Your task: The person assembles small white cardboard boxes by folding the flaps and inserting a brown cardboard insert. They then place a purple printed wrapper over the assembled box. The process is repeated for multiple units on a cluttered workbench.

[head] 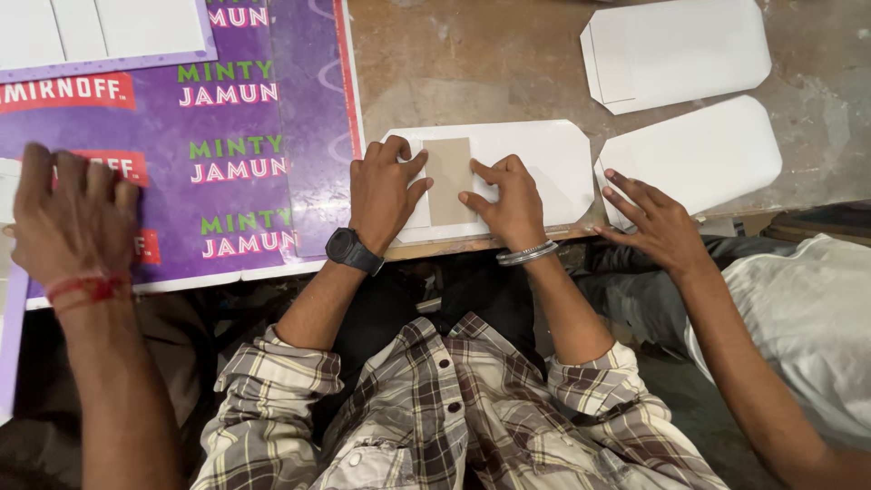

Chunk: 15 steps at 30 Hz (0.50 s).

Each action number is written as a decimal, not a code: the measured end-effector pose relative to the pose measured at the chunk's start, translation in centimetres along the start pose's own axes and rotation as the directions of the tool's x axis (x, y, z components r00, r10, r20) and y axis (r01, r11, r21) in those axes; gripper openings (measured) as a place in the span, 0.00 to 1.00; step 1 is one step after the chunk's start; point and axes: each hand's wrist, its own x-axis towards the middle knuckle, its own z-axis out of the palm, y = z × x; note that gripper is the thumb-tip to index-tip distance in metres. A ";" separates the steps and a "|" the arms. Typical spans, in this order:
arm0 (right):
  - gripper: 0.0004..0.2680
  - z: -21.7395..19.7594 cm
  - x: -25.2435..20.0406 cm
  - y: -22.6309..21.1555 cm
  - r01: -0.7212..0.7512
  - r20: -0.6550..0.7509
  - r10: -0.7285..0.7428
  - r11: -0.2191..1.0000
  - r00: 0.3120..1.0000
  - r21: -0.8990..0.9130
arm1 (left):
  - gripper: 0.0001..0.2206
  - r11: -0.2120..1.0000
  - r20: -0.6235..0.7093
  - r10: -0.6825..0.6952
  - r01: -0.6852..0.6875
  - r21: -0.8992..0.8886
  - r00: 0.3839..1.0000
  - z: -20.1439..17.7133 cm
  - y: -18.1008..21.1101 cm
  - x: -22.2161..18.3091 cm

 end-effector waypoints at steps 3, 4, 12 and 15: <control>0.21 0.0 -0.1 0.0 -0.005 0.009 0.005 1.000 1.000 -0.005 | 0.17 1.000 0.002 0.005 -0.005 0.001 1.000 0.0 0.0 0.0; 0.21 0.0 -0.1 -0.1 -0.003 0.011 0.004 1.000 1.000 -0.009 | 0.17 1.000 -0.001 0.007 -0.007 -0.003 1.000 0.0 0.0 -0.1; 0.20 -0.7 -0.4 -1.8 -0.026 0.001 0.026 0.996 1.000 -0.080 | 0.17 1.000 -0.013 0.025 -0.025 0.009 1.000 0.5 -0.4 -0.1; 0.20 -0.5 -0.7 -1.7 0.023 -0.037 -0.027 0.994 0.999 -0.110 | 0.17 1.000 -0.014 0.020 -0.020 0.008 1.000 0.6 -0.4 -0.2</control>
